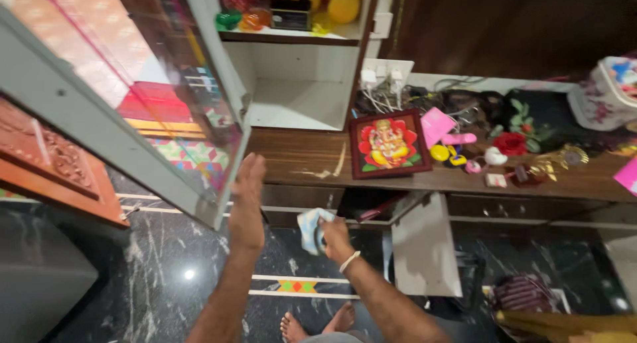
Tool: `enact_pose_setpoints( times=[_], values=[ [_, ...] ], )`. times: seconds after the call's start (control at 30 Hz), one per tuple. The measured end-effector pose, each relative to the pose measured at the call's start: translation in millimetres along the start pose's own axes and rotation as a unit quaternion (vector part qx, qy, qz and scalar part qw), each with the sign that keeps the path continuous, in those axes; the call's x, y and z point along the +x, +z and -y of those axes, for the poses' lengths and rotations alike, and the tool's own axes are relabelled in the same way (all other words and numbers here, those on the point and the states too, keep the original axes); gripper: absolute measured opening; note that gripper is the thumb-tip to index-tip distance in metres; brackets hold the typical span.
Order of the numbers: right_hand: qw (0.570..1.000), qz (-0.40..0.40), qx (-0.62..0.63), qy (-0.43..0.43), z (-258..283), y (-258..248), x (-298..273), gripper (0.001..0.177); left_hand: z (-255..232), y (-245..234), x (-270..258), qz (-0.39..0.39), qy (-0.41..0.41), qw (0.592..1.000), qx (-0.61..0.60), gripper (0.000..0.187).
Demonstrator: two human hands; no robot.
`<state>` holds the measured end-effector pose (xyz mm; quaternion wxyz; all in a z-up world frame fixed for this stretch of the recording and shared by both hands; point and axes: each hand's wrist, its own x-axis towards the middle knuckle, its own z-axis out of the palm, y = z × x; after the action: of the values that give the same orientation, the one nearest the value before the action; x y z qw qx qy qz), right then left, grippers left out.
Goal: The person wipes down several decorative items including a framed picture, a pink container, and a gold trophy using a blue cloth at a desk.
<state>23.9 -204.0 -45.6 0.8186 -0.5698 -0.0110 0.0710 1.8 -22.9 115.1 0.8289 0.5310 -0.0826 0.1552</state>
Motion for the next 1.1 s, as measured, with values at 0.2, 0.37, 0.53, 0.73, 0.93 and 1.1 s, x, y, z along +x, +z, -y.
enact_pose_setpoints(
  times=[0.2, 0.37, 0.53, 0.73, 0.93, 1.1],
  values=[
    [0.977, 0.012, 0.185, -0.105, 153, -4, -32, 0.037, 168, 27, -17, 0.073, -0.083, 0.888, 0.447, 0.065],
    [0.759, -0.186, -0.385, -0.491, 236, -42, -68, 0.037, 206, 51, -42, 0.097, -0.392, 0.893, 0.198, 0.073],
    [0.826, 0.111, -0.385, -0.396, 99, -129, -38, 0.046, 156, 120, 20, 0.088, -0.279, 0.945, -0.144, 0.093],
    [0.909, -0.232, 0.347, -0.009, 23, -252, -4, 0.036, 83, 113, 41, 0.135, -0.297, 0.945, 0.016, 0.080],
    [0.911, -0.339, 0.232, 0.047, 46, -314, 38, 0.017, 121, 79, -4, 0.109, -0.479, 0.867, 0.084, 0.069],
    [0.897, -0.424, 0.023, -0.118, 64, -357, 61, 0.008, 130, 49, -10, 0.101, -0.493, 0.862, 0.067, 0.057]
  ],
)
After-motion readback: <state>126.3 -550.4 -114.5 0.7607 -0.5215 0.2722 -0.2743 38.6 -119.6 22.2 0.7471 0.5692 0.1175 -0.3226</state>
